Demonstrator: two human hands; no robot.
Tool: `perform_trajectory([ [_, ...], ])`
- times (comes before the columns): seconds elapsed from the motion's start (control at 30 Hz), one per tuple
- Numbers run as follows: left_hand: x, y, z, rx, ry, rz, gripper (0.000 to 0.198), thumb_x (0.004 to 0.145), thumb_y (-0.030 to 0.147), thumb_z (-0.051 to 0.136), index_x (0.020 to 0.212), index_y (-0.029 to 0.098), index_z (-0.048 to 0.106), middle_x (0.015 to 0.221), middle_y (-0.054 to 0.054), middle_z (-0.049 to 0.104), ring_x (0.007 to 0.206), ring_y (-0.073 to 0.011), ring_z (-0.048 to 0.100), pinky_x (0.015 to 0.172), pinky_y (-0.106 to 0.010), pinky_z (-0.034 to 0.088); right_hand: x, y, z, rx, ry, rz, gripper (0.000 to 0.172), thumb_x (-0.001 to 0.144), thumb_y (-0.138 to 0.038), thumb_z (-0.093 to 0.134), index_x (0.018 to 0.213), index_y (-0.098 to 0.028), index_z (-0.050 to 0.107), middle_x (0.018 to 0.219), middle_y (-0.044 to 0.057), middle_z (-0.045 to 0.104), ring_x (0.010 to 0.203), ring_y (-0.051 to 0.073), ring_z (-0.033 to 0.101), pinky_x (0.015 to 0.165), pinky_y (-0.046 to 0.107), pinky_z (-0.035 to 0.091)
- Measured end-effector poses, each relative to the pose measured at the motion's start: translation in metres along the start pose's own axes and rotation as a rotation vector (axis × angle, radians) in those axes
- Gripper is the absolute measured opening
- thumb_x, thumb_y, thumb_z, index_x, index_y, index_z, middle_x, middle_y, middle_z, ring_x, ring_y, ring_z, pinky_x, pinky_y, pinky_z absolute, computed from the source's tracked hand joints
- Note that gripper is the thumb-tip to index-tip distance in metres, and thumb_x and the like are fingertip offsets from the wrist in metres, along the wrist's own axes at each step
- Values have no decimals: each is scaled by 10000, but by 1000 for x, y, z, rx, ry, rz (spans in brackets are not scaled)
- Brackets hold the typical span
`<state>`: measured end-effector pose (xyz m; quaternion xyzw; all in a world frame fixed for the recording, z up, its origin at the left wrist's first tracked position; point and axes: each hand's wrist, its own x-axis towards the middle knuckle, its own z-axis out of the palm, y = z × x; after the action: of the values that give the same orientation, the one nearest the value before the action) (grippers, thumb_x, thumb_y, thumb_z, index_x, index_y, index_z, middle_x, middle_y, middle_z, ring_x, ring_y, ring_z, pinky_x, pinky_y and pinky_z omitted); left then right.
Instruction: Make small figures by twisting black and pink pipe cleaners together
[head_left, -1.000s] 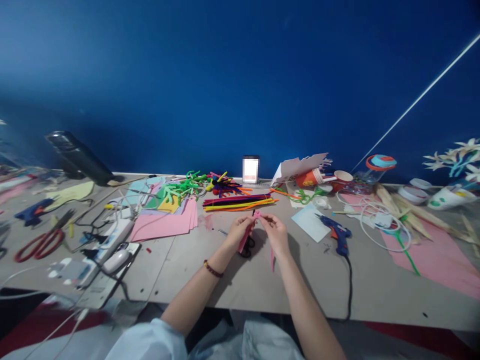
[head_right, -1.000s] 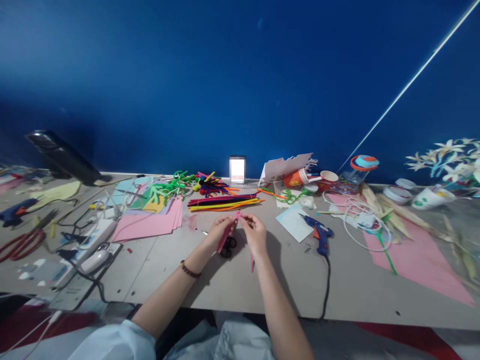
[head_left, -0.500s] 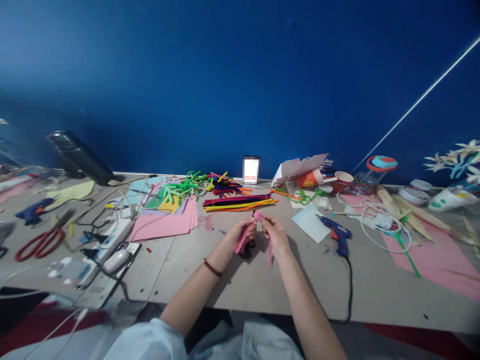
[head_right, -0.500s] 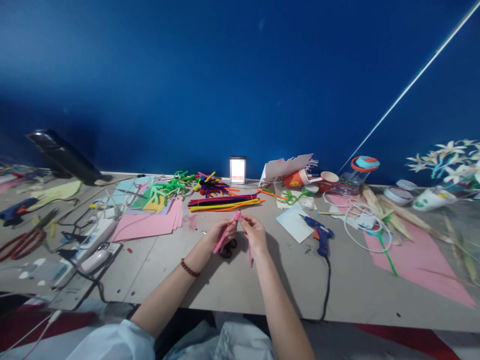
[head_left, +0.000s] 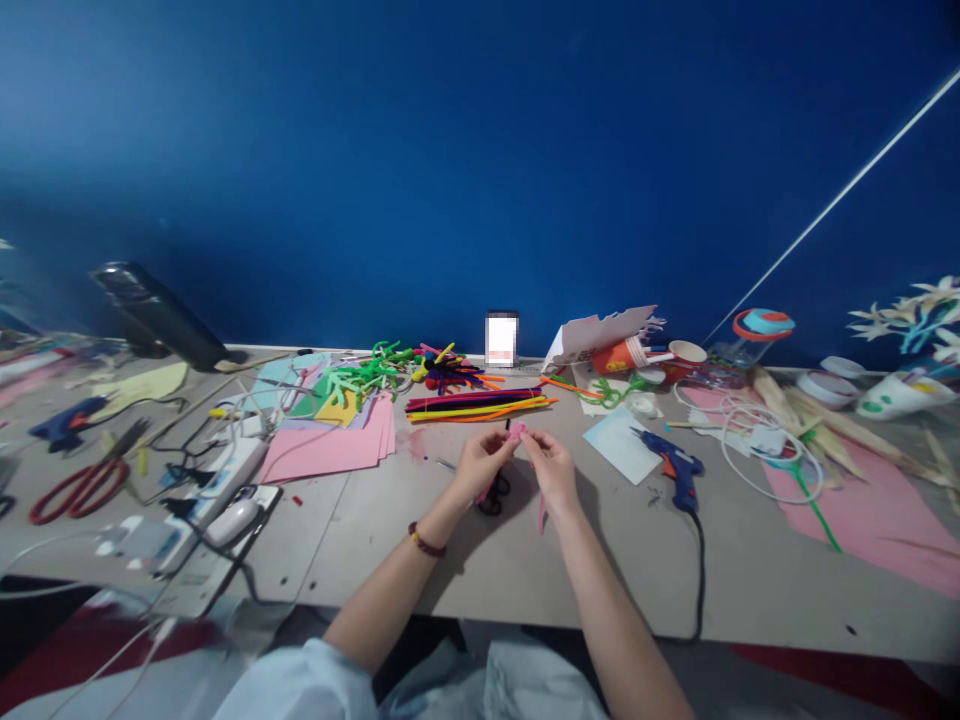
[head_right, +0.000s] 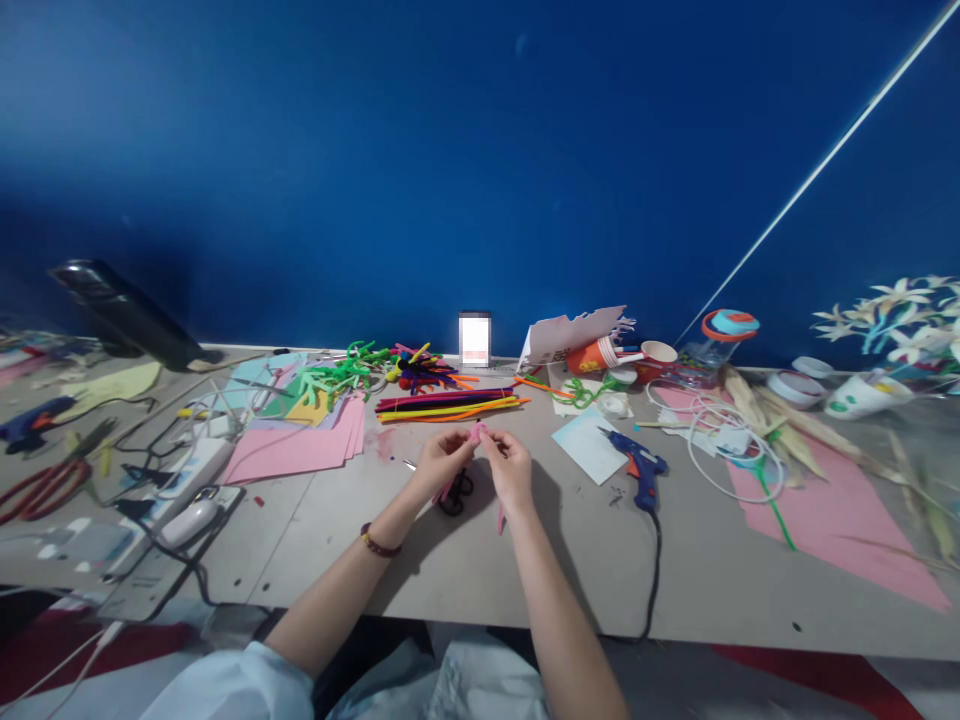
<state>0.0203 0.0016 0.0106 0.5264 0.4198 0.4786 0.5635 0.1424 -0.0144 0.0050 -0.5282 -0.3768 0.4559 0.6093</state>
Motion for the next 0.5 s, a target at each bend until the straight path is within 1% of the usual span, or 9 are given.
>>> perform_trajectory([
  [0.07,-1,-2,1,105,5,75,356,735,488,624,801,141,668,600,4,574,534,-99,503,526,-211,390,0,1,-1,-14,5,-17,317,635,-475,697,725,-173,662,659,9,630,585,134,522,546,244,393],
  [0.17,-1,-4,0,189,3,113,343,785,474,563,806,151,676,594,4,575,540,-105,507,535,-213,385,0,3,-1,-94,-1,-99,276,686,-442,668,783,-184,675,735,27,654,632,146,549,612,264,431],
  [0.27,0,-6,-1,127,19,64,351,781,482,560,768,143,651,537,21,527,493,-94,461,495,-210,351,-2,3,-2,-214,-8,-258,239,757,-404,611,857,-200,684,884,59,664,736,162,579,694,280,452],
  [0.33,1,-6,-1,36,8,-2,369,751,505,587,736,139,629,499,37,485,455,-82,418,459,-206,319,-3,2,-2,-257,-4,-316,224,779,-391,590,862,-205,682,910,68,659,784,174,586,726,288,455],
  [0.4,3,-4,-2,-50,-19,-65,391,709,526,625,709,135,615,482,46,462,430,-70,389,438,-202,296,-4,2,-1,-254,11,-303,221,778,-400,590,842,-204,670,862,62,660,766,178,588,719,295,458],
  [0.5,4,-2,-3,-154,-70,-124,418,653,543,674,669,131,603,483,48,461,414,-56,385,433,-196,283,-3,1,0,-165,29,-203,256,736,-439,631,821,-198,637,765,36,657,686,164,583,654,282,457],
])
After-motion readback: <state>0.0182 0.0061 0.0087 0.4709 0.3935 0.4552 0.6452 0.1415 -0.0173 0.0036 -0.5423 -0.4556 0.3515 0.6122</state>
